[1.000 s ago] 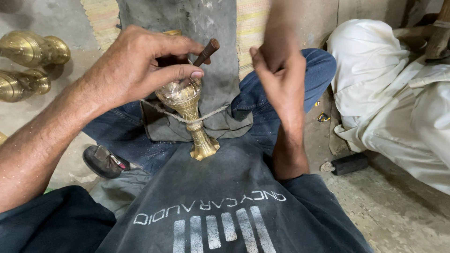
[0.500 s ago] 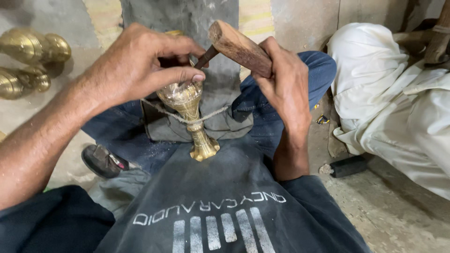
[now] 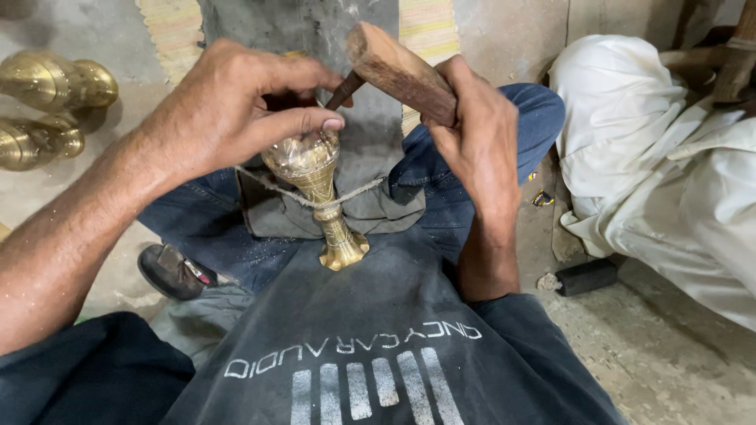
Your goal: The person sits cross-legged and uses a chisel and wooden mallet to engrave a decorative pattern into a brass vessel. The vessel is held steady on a cloth on the lap while the person repeatedly taps the chisel to create fine lines.
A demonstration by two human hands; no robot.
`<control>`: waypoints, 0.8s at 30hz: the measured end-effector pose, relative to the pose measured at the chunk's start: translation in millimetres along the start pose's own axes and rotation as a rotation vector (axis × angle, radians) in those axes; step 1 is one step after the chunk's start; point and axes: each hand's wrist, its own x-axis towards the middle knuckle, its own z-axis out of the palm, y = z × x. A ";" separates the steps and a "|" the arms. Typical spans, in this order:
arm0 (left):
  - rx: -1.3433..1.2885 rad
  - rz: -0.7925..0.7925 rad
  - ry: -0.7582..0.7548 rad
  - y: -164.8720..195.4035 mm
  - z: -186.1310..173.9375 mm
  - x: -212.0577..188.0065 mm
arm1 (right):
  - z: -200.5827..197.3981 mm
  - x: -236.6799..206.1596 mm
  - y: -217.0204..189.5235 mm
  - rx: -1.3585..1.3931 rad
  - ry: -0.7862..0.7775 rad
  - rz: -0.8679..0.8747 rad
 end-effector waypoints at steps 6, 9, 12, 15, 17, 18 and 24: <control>0.023 -0.088 -0.034 1.7 -1.8 2.9 | -1.8 -0.8 11.1 0.130 -0.060 0.083; 0.024 -0.068 -0.042 2.5 -2.6 3.1 | -3.7 -2.1 15.3 0.256 -0.011 0.120; 0.016 -0.090 -0.044 3.0 -2.8 1.1 | -4.3 -0.8 15.4 0.327 -0.063 0.218; -0.001 -0.075 -0.041 2.9 -2.7 -0.5 | -7.2 1.9 13.3 0.057 -0.014 0.003; 0.011 -0.093 -0.054 2.3 -2.0 -0.2 | -5.6 3.9 10.6 0.338 0.041 0.104; 0.019 -0.103 -0.056 2.0 -1.7 -0.1 | -4.8 4.3 9.4 0.479 0.068 0.150; 0.003 -0.069 -0.026 0.8 -1.1 1.0 | 8.7 1.7 5.5 0.667 0.116 0.466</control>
